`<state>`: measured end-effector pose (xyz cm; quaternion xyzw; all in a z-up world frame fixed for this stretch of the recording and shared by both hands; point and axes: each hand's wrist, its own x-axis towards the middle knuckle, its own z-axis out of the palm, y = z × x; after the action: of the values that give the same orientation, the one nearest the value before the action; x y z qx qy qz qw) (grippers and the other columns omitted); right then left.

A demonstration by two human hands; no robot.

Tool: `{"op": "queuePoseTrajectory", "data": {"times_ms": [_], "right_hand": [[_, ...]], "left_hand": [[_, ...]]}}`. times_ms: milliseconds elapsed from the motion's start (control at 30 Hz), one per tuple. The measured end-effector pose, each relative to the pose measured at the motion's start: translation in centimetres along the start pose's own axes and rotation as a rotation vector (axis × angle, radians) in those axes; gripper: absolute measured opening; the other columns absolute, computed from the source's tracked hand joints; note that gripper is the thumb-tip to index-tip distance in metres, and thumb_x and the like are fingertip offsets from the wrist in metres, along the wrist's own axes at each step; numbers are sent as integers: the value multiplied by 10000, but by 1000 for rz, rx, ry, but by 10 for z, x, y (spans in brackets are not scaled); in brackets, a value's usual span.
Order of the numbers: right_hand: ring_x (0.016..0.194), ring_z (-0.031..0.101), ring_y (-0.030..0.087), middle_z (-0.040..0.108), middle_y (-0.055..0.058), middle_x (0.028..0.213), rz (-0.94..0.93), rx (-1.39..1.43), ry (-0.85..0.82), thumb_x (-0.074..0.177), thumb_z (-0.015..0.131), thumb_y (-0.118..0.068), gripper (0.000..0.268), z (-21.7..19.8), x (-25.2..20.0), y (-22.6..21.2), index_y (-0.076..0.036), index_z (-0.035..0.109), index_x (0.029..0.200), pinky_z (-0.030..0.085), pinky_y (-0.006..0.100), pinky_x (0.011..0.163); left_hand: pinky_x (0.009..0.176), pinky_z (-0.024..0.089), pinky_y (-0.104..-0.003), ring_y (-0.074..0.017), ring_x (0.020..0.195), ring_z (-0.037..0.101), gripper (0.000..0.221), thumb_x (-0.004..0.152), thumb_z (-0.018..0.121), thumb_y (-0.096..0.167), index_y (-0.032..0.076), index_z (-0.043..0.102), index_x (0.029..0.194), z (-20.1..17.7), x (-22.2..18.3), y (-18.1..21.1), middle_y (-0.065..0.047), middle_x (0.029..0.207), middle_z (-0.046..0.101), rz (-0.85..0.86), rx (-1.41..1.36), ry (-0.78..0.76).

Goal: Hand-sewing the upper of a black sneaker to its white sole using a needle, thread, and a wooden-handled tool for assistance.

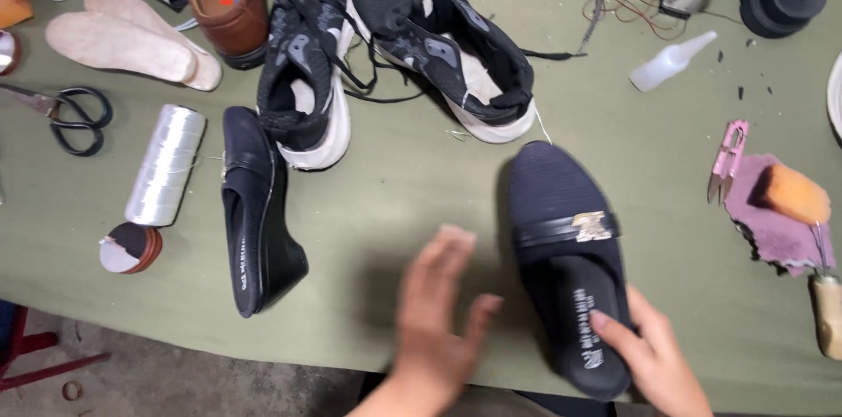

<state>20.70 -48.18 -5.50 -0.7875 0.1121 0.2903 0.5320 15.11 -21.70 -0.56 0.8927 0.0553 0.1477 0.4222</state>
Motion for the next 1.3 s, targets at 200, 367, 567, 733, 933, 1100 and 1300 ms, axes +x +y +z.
{"op": "queuePoseTrajectory", "data": {"times_ms": [200, 367, 567, 733, 933, 1100, 1300], "right_hand": [[1210, 586, 114, 680, 20, 1340, -185, -79, -427, 868, 725, -301, 558, 81, 13, -30, -94, 614, 1375, 442, 300, 1053], [1389, 515, 115, 545, 17, 1559, -359, 1, -732, 940, 632, -362, 685, 162, 5, -87, -91, 439, 1539, 360, 308, 1153], [1370, 552, 169, 573, 44, 1522, -369, 15, -722, 957, 567, -340, 656, 226, -1, -95, -125, 404, 1555, 403, 337, 1105], [1472, 449, 230, 470, 145, 1586, -298, 26, -528, 944, 608, -367, 718, 262, 0, -82, -32, 400, 1543, 317, 345, 1191], [1314, 617, 124, 660, -44, 1453, -117, -14, -541, 947, 497, -376, 667, 240, -15, -139, -224, 386, 1586, 447, 275, 1066], [1367, 549, 213, 581, 56, 1480, -116, -95, -514, 962, 478, -417, 696, 255, -11, -130, -202, 333, 1607, 403, 335, 1105], [1222, 434, 246, 552, 81, 1270, -366, -149, -378, 984, 514, -376, 589, 263, -6, -117, -75, 465, 1487, 384, 385, 1078]], "left_hand": [[1162, 331, -577, -481, 1395, 431, 798, 937, 661, 403, -48, 355, 1519, -134, 17, -75, -301, 1527, 442, -217, 590, 310], [1227, 179, -450, -274, 1570, 153, 1142, 794, 741, 415, 53, 49, 1627, -171, 28, -100, -126, 1724, 101, -795, 329, 58], [1045, 393, -509, -334, 1336, 511, 941, 780, 758, 275, 164, 321, 1607, -186, 6, -121, -135, 1549, 482, -823, 380, 136], [1001, 388, -584, -536, 1171, 545, 889, 782, 804, 258, -43, 426, 1528, -183, 3, -150, -317, 1386, 586, -435, 701, 194], [1075, 356, -550, -425, 1282, 391, 854, 877, 713, 294, 197, 301, 1619, -174, 9, -120, -215, 1411, 418, -690, 447, 160], [1135, 329, -486, -336, 1403, 392, 887, 831, 757, 354, 160, 343, 1591, -194, 5, -120, -174, 1503, 445, -684, 359, 176], [1065, 350, -506, -400, 1310, 440, 826, 897, 818, 241, -41, 398, 1551, -249, -20, -193, -281, 1465, 469, -453, 466, 442]]}}
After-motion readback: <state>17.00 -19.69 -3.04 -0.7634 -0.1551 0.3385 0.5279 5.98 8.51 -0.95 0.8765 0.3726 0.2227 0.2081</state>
